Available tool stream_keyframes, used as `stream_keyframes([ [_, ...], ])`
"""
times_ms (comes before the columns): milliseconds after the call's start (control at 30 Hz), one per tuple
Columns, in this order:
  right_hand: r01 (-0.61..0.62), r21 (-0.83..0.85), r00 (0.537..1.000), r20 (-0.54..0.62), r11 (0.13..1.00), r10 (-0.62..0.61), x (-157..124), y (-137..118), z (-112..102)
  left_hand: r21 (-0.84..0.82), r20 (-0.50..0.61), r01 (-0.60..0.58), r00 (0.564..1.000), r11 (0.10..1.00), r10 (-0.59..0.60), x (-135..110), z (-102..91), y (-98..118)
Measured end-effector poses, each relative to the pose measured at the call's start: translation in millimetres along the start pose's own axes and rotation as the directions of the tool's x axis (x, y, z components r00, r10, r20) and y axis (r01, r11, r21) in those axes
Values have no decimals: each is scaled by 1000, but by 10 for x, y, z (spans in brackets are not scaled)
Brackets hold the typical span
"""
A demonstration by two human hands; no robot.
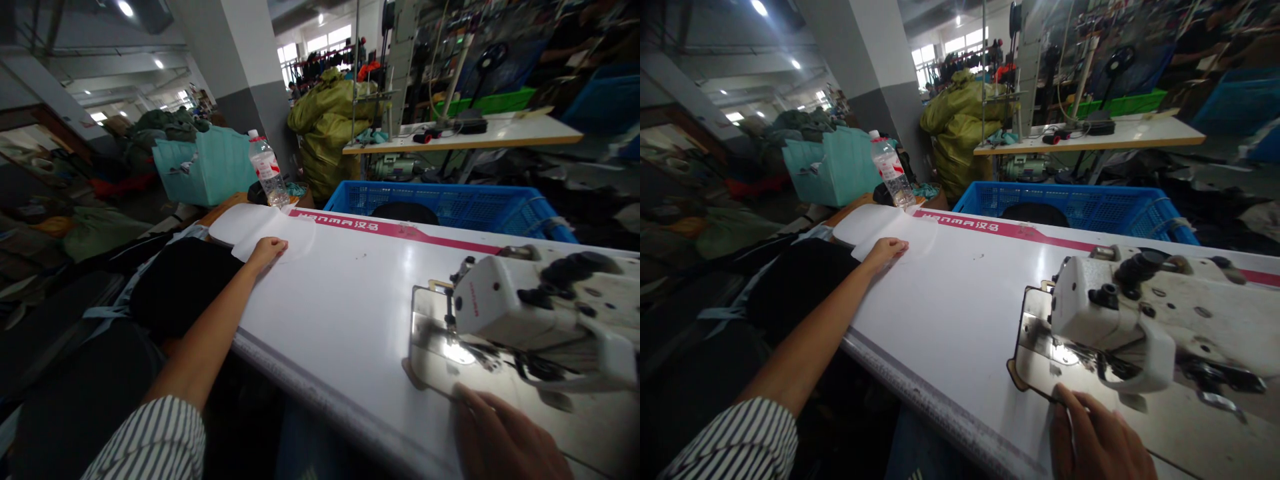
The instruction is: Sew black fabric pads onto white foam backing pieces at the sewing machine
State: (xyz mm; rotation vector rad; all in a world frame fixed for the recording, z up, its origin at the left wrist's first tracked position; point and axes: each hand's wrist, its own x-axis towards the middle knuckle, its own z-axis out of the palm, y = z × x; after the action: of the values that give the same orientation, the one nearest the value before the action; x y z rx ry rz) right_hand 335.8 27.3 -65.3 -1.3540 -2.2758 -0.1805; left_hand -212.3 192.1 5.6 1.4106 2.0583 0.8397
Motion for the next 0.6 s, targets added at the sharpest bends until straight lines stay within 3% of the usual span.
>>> stream_keyframes([
  [167,-10,1,1000,27,1000,10,33,-14,-32,253,64,-175,984,951,164,-148,88,162],
  [267,-2,5,1000,5,1000,2,46,-19,-44,382,113,-220,975,898,191,-220,193,251],
  [400,6,5,1000,16,1000,-6,48,-22,-48,475,95,-196,981,858,171,-189,235,336],
  [600,-27,39,999,18,999,26,88,-82,-97,436,30,-104,994,894,102,-40,5,324],
])
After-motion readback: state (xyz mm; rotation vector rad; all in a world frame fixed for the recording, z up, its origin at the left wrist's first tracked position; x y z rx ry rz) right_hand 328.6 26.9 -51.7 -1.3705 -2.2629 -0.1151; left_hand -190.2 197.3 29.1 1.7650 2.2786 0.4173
